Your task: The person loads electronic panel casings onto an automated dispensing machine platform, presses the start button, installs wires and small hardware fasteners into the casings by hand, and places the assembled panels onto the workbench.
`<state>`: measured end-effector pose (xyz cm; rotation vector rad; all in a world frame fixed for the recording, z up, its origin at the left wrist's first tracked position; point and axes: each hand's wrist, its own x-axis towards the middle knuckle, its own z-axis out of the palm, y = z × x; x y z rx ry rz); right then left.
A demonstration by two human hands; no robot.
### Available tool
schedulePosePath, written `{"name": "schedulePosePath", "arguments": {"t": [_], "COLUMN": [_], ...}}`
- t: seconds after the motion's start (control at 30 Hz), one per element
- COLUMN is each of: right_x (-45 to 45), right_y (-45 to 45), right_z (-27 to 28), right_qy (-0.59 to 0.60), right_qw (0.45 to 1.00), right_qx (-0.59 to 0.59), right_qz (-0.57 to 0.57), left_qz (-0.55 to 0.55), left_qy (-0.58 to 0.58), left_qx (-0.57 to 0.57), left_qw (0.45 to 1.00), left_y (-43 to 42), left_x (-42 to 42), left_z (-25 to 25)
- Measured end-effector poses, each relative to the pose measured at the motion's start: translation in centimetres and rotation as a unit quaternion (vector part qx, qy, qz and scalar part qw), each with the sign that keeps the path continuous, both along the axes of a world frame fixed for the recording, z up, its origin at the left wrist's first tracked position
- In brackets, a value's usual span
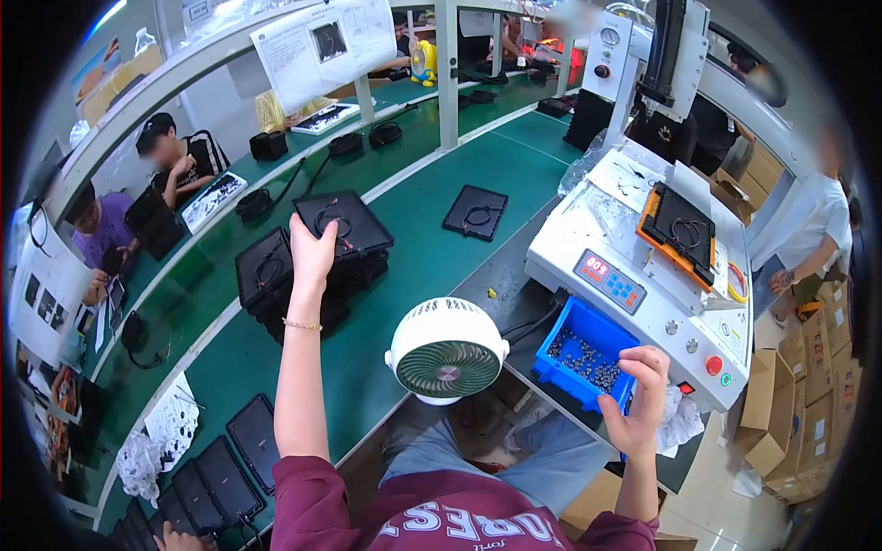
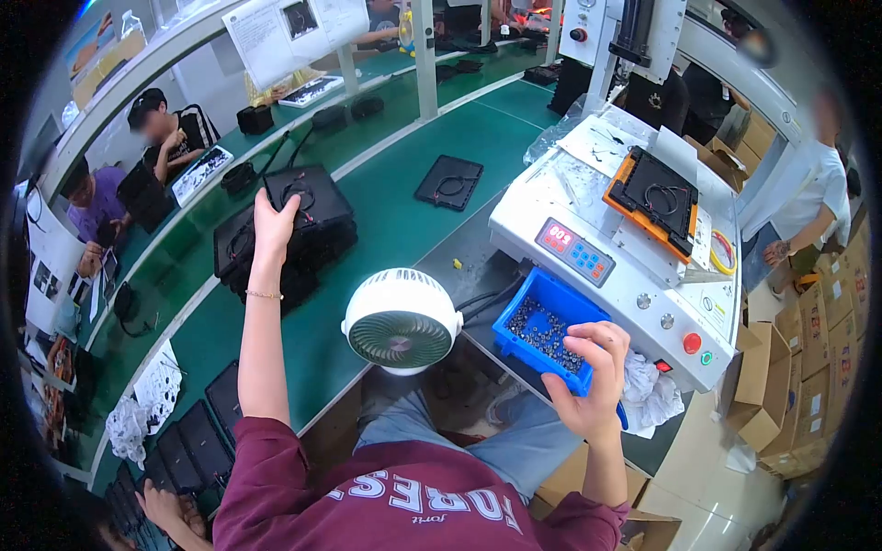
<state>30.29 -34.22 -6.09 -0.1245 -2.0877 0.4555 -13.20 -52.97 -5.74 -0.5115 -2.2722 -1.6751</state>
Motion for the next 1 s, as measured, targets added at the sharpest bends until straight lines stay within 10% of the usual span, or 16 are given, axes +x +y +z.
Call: {"name": "schedulePosePath", "arguments": {"t": [0.47, 0.63, 0.8, 1.0], "right_x": [1.3, 0.6, -1.8, -3.0], "right_y": [1.3, 3.1, 7.8, 8.2], "right_z": [-0.3, 0.0, -4.0, -4.4], "right_qy": [-0.047, -0.181, -0.388, -0.429], "right_qw": [0.998, 0.972, 0.919, 0.899], "right_qx": [-0.039, -0.144, -0.032, -0.049], "right_qz": [-0.032, -0.032, 0.063, 0.065], "left_qz": [0.110, 0.044, -0.237, -0.117], "left_qy": [0.127, 0.328, 0.259, 0.054], "left_qx": [-0.384, -0.265, -0.252, -0.441], "left_qw": [0.908, 0.906, 0.902, 0.888], "left_y": [1.2, 6.2, 19.2, 27.9], "left_x": [-1.4, 0.7, -2.4, -5.6], "left_z": [-1.7, 0.5, -4.7, -12.6]}}
